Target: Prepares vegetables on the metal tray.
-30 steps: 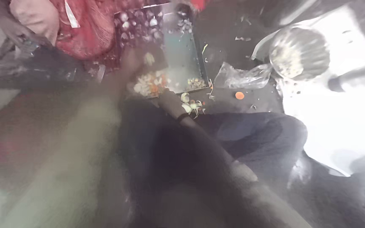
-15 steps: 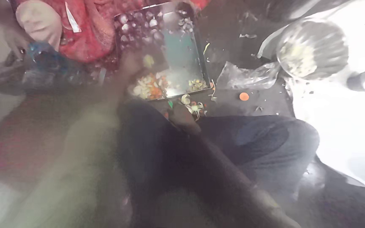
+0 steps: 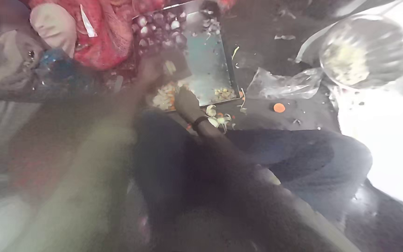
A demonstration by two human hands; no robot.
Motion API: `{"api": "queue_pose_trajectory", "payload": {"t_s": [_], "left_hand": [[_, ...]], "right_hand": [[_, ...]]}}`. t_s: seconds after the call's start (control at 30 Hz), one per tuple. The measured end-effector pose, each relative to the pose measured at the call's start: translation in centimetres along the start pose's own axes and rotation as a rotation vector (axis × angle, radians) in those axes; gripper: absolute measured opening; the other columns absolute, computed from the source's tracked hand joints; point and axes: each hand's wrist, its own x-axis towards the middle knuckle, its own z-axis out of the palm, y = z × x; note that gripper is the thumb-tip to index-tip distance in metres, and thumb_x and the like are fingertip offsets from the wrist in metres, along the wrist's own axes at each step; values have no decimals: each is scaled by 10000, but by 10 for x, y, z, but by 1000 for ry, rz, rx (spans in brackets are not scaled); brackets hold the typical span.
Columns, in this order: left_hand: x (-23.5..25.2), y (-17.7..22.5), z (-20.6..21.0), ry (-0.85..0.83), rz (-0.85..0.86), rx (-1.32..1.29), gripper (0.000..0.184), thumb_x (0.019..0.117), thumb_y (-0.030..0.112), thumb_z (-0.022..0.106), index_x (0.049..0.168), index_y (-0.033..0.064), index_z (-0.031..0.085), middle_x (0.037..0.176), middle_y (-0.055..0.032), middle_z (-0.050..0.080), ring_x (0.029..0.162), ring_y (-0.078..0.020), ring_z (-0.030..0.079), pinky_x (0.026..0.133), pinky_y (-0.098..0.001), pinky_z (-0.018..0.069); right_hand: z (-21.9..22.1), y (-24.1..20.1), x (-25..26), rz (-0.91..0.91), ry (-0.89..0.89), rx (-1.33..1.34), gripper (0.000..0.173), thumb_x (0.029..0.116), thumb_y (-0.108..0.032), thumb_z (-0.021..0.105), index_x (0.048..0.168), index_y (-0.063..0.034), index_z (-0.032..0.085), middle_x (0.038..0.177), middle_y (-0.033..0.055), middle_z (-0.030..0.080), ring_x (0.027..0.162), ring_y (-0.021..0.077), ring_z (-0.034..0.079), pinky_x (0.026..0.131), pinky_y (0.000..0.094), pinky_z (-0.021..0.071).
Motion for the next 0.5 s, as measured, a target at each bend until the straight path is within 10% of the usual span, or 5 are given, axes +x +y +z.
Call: {"api": "queue_pose_trajectory", "payload": {"t_s": [0.33,0.5], "left_hand": [[2,-5,3,4,0,-5,310,909,237,770,1154,49,742,1131,-173,746,1083,-330,717,1020,-562,537],[2,2,1,-24,-22,18,335,907,259,785,1175,62,742,1184,-193,727,1146,-360,687,1051,-582,505]], "right_hand": [[3,-16,26,0,-8,-34,458,1091,-347,412,1354,4,545,1225,219,669,1115,375,686,869,573,575],[-5,-20,31,14,-50,-3,320,1018,-272,542,1182,-15,641,1154,204,685,1061,370,693,808,590,571]]}}
